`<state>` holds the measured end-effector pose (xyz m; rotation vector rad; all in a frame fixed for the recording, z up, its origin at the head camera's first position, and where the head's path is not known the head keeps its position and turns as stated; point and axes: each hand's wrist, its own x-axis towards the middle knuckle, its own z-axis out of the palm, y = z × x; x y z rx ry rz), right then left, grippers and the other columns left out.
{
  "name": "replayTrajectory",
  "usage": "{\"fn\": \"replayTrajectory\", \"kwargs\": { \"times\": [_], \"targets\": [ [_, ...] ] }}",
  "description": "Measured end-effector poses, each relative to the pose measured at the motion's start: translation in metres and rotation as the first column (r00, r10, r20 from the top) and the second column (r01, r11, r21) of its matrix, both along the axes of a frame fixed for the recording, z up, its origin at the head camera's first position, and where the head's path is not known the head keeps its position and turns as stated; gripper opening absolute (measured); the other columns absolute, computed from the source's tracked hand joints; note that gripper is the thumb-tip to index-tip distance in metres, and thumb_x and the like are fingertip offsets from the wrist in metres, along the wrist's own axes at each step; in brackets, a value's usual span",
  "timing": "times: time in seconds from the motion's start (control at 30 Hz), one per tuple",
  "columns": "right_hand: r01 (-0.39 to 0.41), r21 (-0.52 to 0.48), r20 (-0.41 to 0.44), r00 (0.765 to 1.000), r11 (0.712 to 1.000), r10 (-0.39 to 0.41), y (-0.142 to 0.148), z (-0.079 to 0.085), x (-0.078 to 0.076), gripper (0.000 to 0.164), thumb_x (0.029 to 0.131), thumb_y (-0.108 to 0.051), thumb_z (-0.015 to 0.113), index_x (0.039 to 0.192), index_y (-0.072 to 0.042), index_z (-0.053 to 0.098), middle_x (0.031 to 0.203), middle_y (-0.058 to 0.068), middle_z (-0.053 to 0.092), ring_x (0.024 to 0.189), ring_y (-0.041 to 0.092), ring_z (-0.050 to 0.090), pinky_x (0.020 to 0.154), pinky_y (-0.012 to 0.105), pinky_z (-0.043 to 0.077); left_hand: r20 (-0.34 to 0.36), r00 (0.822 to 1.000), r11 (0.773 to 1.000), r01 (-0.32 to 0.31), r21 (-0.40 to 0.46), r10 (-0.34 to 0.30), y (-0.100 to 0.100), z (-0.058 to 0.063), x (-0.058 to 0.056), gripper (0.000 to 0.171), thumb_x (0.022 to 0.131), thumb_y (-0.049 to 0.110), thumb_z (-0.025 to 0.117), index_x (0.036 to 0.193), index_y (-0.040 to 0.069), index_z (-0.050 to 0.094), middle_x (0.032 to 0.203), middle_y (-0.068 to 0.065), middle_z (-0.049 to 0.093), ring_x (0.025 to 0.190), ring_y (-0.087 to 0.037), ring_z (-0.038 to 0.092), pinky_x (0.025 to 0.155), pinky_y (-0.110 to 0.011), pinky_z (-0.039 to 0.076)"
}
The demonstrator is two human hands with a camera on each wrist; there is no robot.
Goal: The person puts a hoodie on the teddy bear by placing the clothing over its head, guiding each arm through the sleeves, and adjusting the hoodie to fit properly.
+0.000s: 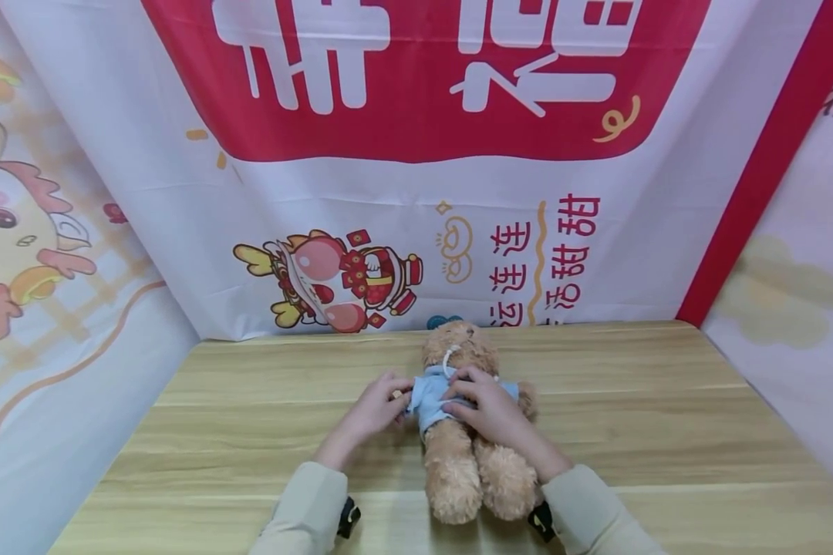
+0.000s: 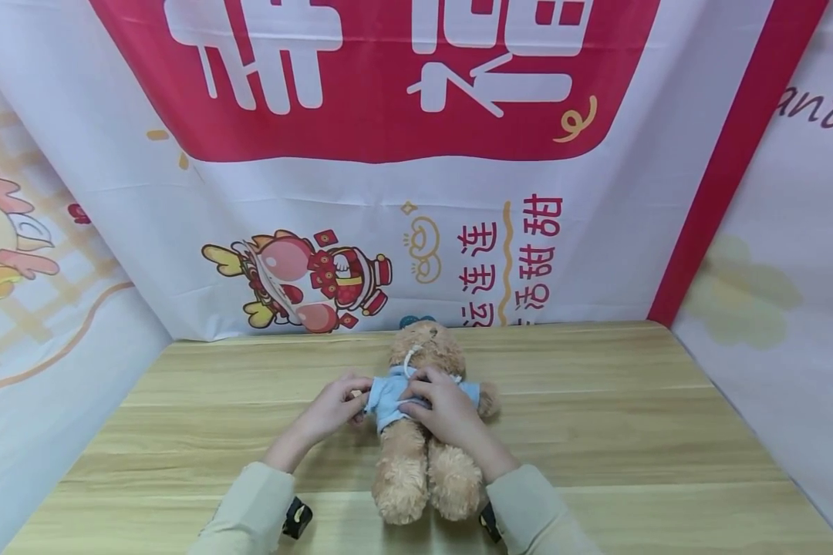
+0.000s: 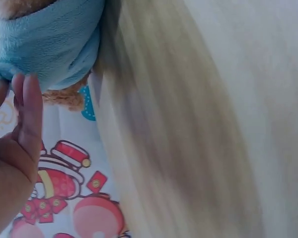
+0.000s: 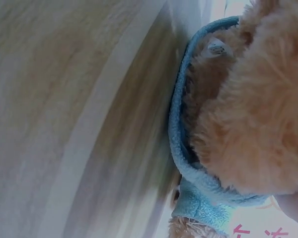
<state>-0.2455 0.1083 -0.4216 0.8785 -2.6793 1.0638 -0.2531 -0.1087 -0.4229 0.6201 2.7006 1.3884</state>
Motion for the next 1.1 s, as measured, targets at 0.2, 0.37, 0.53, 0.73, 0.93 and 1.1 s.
{"fn": "replayTrajectory", "kwargs": {
  "times": [0.2, 0.37, 0.53, 0.73, 0.93, 1.1],
  "targets": [
    [-0.004, -0.017, 0.003, 1.000, 1.000, 0.004, 0.001, -0.002, 0.000, 0.005, 0.090, -0.023, 0.065, 0.089, -0.020, 0.069, 0.111, 0.005, 0.058, 0.105, 0.025, 0.057, 0.087, 0.042, 0.050, -0.129, 0.989, 0.994, -0.087, -0.062, 0.079, 0.006, -0.007, -0.002, 0.012, 0.088, -0.004, 0.054, 0.093, 0.001, 0.064, 0.088, -0.016, 0.054, 0.075, -0.018, 0.052, 0.063, -0.024, 0.045],
    [-0.061, -0.055, 0.037, 0.997, 0.997, 0.063, 0.003, -0.003, 0.001, 0.005, 0.092, -0.020, 0.063, 0.088, -0.017, 0.066, 0.115, 0.009, 0.056, 0.110, 0.030, 0.054, 0.091, 0.047, 0.047, -0.241, 0.923, 0.944, -0.324, -0.070, 0.299, 0.015, -0.008, 0.001, 0.009, 0.089, 0.000, 0.058, 0.093, 0.002, 0.066, 0.095, -0.016, 0.056, 0.084, -0.027, 0.060, 0.072, -0.038, 0.050],
    [-0.098, -0.076, 0.100, 0.989, 0.992, 0.106, 0.007, 0.001, 0.004, 0.006, 0.092, -0.017, 0.061, 0.088, -0.015, 0.064, 0.121, 0.014, 0.054, 0.114, 0.034, 0.050, 0.092, 0.051, 0.043, -0.210, 0.884, 0.902, -0.431, -0.015, 0.418, 0.019, -0.007, -0.001, 0.010, 0.092, 0.009, 0.059, 0.089, 0.002, 0.066, 0.090, -0.014, 0.054, 0.077, -0.023, 0.056, 0.064, -0.034, 0.045],
    [-0.017, -0.047, 0.093, 0.995, 0.999, 0.022, 0.002, 0.004, 0.006, 0.005, 0.091, -0.014, 0.062, 0.087, -0.014, 0.065, 0.115, 0.011, 0.055, 0.111, 0.032, 0.051, 0.093, 0.050, 0.044, -0.143, 0.912, 0.923, -0.377, 0.079, 0.385, 0.011, 0.000, -0.001, 0.013, 0.089, 0.017, 0.066, 0.088, 0.005, 0.068, 0.073, -0.003, 0.042, 0.066, -0.013, 0.038, 0.059, -0.023, 0.032],
    [0.042, -0.020, 0.050, 0.998, 0.999, -0.041, -0.005, 0.006, 0.008, 0.004, 0.089, -0.014, 0.064, 0.086, -0.015, 0.066, 0.110, 0.008, 0.057, 0.107, 0.030, 0.053, 0.090, 0.050, 0.044, -0.134, 0.947, 0.956, -0.282, 0.084, 0.291, 0.000, 0.006, 0.006, 0.008, 0.084, 0.012, 0.071, 0.088, 0.005, 0.071, 0.082, -0.007, 0.055, 0.071, -0.014, 0.046, 0.062, -0.019, 0.038],
    [0.062, -0.003, 0.052, 0.997, 0.998, -0.062, -0.010, 0.007, 0.008, 0.004, 0.089, -0.016, 0.065, 0.085, -0.016, 0.066, 0.109, 0.006, 0.057, 0.107, 0.028, 0.054, 0.089, 0.048, 0.046, -0.133, 0.965, 0.974, -0.225, 0.013, 0.225, -0.001, 0.004, 0.009, 0.012, 0.082, 0.013, 0.073, 0.093, 0.009, 0.072, 0.094, -0.007, 0.063, 0.083, -0.020, 0.055, 0.067, -0.019, 0.044]
  ]
}}
